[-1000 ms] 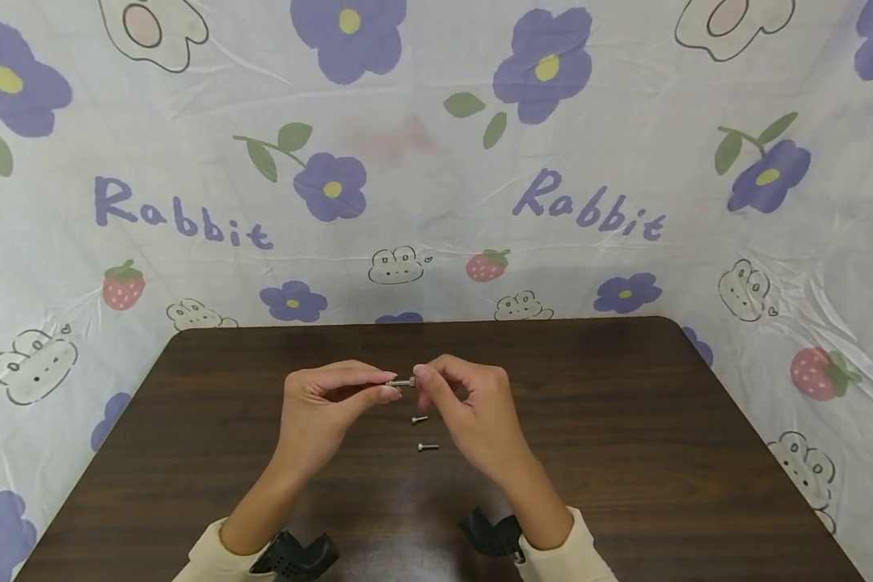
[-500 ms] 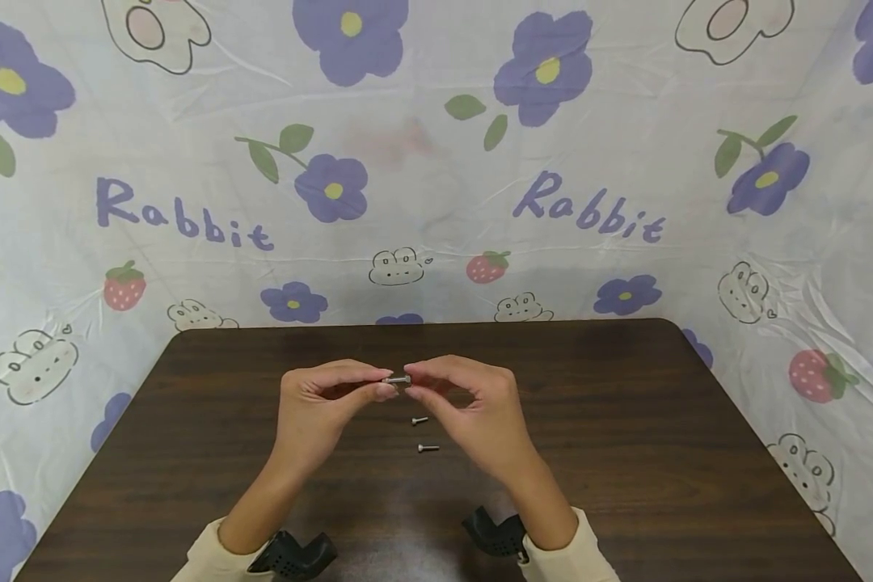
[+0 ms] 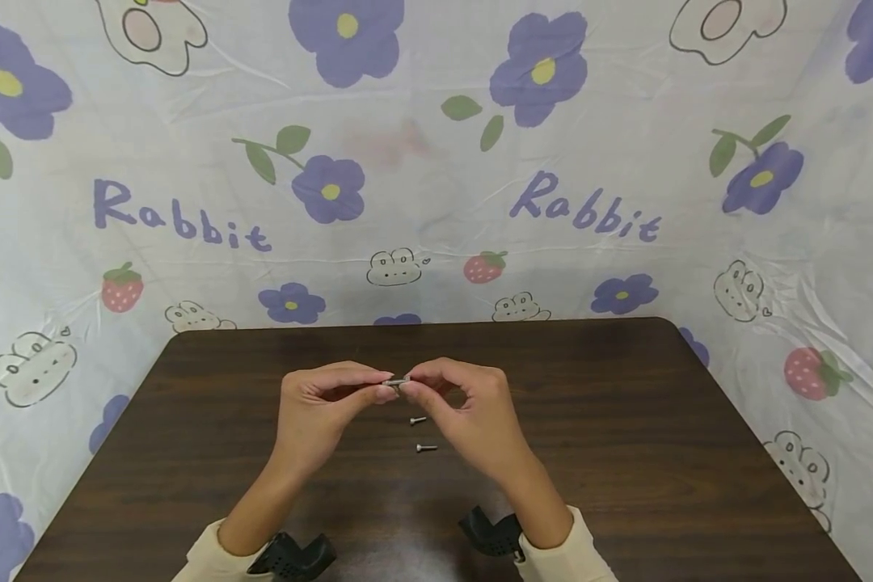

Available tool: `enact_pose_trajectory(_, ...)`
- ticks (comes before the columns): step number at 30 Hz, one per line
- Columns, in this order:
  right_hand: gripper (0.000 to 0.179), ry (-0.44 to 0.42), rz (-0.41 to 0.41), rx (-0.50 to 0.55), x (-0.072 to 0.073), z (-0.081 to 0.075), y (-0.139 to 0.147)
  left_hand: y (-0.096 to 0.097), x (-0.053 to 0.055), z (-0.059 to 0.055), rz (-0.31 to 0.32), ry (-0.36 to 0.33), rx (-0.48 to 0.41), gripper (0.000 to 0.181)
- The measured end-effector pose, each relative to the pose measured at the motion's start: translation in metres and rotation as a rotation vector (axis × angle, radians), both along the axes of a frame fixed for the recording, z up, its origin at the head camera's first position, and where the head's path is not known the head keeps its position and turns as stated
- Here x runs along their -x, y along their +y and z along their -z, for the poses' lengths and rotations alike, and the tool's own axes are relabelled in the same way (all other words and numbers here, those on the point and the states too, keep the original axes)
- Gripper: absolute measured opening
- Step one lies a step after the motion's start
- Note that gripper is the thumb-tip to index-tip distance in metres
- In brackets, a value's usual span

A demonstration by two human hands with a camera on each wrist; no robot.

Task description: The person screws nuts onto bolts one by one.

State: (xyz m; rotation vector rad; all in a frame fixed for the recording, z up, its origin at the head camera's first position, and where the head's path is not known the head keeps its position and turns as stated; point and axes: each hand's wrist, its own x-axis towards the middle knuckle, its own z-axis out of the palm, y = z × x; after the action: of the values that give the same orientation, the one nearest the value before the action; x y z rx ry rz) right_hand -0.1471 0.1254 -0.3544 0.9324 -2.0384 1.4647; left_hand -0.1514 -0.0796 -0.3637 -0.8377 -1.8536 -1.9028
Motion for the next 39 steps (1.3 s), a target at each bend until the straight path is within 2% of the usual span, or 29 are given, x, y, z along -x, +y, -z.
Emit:
enact_pose_trajectory(9, 0.023, -0.035, 0.022, -0.009, -0.001, 0.001, -0.003, 0.002, -0.001, 0.0, 0.035, 0.01, -0.009, 0.011)
enact_pose_trajectory(17, 0.036, -0.021, 0.061, -0.034, -0.001, 0.001, -0.003, 0.002, -0.001, 0.001, 0.028, 0.013, 0.003, 0.012)
enact_pose_trajectory(20, 0.033, -0.027, 0.07, -0.028, 0.0, -0.001, -0.001, 0.002, -0.001, 0.0, 0.02, 0.016, 0.004, 0.012)
enact_pose_trajectory(24, 0.012, -0.041, 0.047, -0.01, -0.001, -0.004, 0.004, 0.002, -0.001, 0.0, -0.011, 0.017, 0.011, 0.012)
enact_pose_trajectory(27, 0.031, -0.023, 0.011, -0.024, -0.001, -0.006, 0.007, 0.001, -0.002, -0.001, -0.023, 0.014, 0.014, 0.013)
enact_pose_trajectory(29, 0.038, -0.002, -0.013, -0.033, -0.001, -0.007, 0.007, 0.001, -0.002, -0.001, -0.022, 0.012, 0.012, 0.013)
enact_pose_trajectory(39, 0.029, 0.091, -0.066, -0.017, 0.001, -0.006, 0.007, 0.002, -0.002, 0.001, 0.036, -0.011, -0.026, 0.012)
